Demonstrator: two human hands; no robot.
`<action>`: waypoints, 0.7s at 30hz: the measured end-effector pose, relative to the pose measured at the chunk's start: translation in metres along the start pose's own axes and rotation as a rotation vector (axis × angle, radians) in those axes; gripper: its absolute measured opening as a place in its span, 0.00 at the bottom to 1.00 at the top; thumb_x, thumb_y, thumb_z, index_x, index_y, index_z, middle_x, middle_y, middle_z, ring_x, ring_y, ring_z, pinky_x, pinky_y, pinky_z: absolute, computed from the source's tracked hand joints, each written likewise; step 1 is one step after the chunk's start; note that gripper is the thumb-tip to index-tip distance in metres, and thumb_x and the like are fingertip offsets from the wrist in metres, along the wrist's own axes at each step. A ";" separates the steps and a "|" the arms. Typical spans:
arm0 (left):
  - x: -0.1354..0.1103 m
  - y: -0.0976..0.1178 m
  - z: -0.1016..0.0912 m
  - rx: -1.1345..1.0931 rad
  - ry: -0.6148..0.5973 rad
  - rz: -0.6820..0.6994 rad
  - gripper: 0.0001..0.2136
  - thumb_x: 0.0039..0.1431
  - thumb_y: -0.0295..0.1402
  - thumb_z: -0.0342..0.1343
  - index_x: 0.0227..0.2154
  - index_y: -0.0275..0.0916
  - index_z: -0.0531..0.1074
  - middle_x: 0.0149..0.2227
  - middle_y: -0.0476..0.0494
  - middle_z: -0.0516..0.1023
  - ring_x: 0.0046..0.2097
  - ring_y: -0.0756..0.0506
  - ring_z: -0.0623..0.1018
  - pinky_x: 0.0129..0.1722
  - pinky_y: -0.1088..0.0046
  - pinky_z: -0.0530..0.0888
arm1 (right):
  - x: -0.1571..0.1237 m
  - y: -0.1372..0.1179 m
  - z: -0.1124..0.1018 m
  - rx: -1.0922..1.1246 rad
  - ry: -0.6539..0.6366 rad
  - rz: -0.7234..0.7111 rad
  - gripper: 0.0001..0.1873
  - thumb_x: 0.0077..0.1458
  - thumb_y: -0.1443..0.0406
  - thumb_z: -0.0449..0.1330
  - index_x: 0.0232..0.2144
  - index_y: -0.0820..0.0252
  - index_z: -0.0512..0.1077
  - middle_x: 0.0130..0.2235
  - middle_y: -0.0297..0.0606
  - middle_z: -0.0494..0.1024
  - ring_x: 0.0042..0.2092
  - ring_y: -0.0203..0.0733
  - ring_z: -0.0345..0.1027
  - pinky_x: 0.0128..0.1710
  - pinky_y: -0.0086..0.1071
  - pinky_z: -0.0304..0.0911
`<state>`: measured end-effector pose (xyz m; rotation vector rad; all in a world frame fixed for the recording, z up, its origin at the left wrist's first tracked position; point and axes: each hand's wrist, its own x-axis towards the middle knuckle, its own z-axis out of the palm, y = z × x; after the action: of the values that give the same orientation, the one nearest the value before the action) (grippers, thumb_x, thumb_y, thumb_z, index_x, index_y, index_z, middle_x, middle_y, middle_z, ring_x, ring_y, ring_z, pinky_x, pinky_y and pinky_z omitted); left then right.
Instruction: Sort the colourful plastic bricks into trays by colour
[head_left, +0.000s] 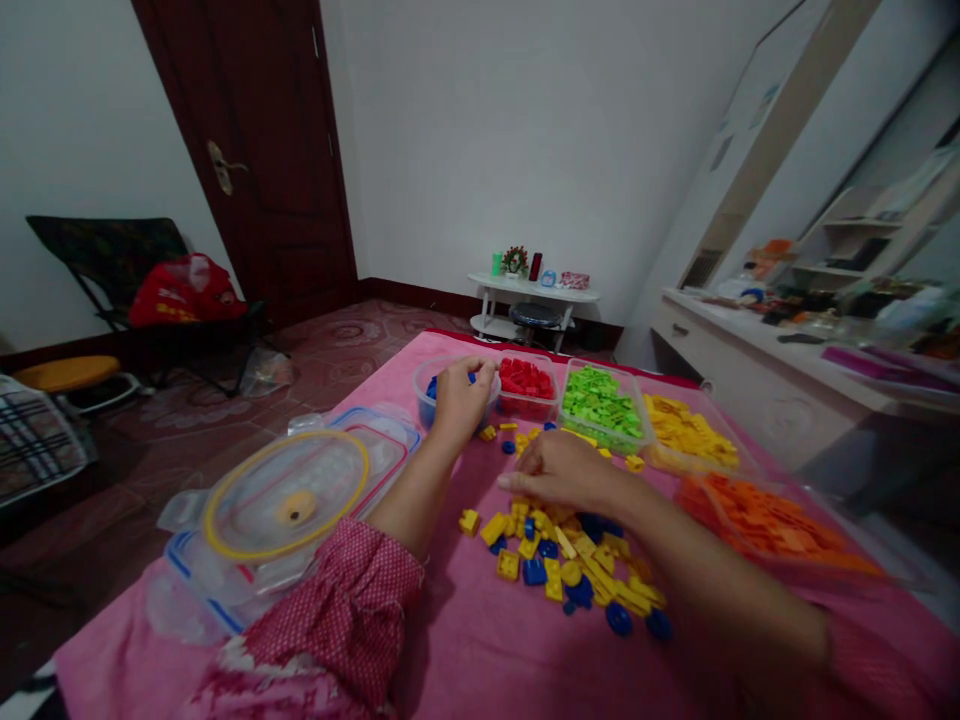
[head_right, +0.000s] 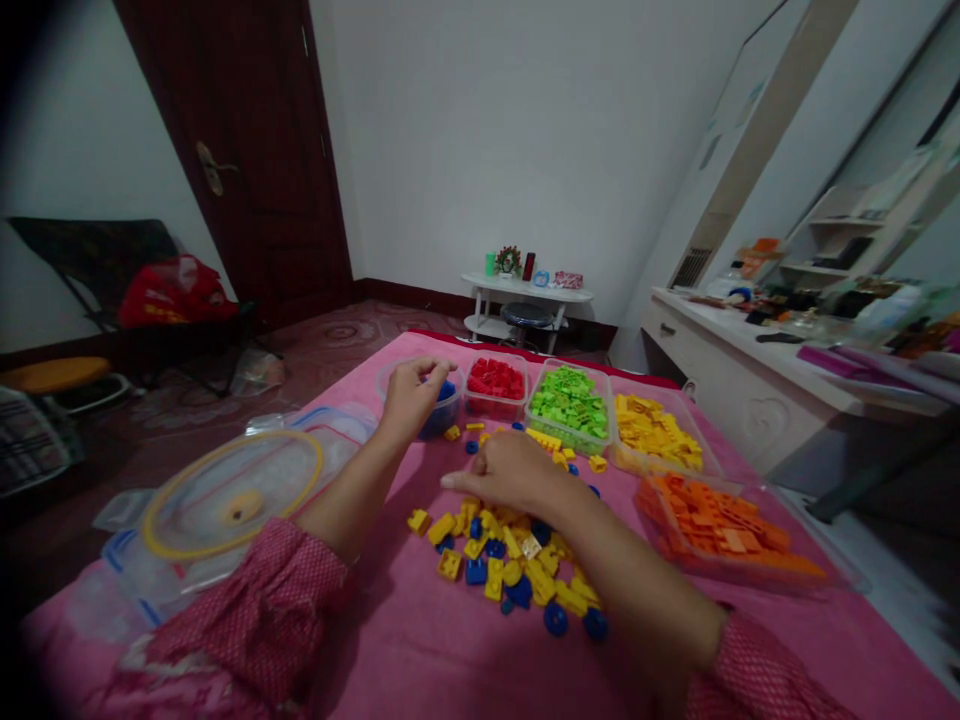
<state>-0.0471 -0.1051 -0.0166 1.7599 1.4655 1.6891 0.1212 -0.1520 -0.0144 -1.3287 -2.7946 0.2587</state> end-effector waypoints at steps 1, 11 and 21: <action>0.000 0.001 0.000 -0.004 0.007 0.002 0.13 0.56 0.33 0.48 0.32 0.36 0.77 0.35 0.44 0.80 0.40 0.47 0.77 0.42 0.74 0.69 | 0.003 0.004 -0.002 -0.006 0.041 0.057 0.33 0.56 0.44 0.45 0.19 0.60 0.75 0.20 0.38 0.73 0.24 0.37 0.64 0.28 0.30 0.52; -0.007 0.001 0.006 -0.020 -0.009 0.046 0.13 0.57 0.34 0.47 0.31 0.36 0.76 0.35 0.44 0.79 0.39 0.47 0.76 0.41 0.75 0.69 | 0.051 0.020 0.038 -0.061 0.138 0.013 0.31 0.49 0.49 0.57 0.50 0.65 0.69 0.55 0.50 0.66 0.53 0.49 0.61 0.48 0.34 0.55; -0.023 0.006 0.026 -0.035 -0.176 0.097 0.13 0.58 0.34 0.47 0.31 0.37 0.76 0.31 0.45 0.78 0.34 0.49 0.75 0.37 0.76 0.68 | 0.009 0.054 0.001 -0.104 0.281 0.360 0.24 0.59 0.54 0.45 0.28 0.60 0.76 0.29 0.40 0.77 0.32 0.39 0.68 0.28 0.30 0.50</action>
<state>-0.0171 -0.1156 -0.0321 1.9339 1.2868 1.5491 0.1571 -0.1117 -0.0243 -1.7353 -2.3582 -0.0639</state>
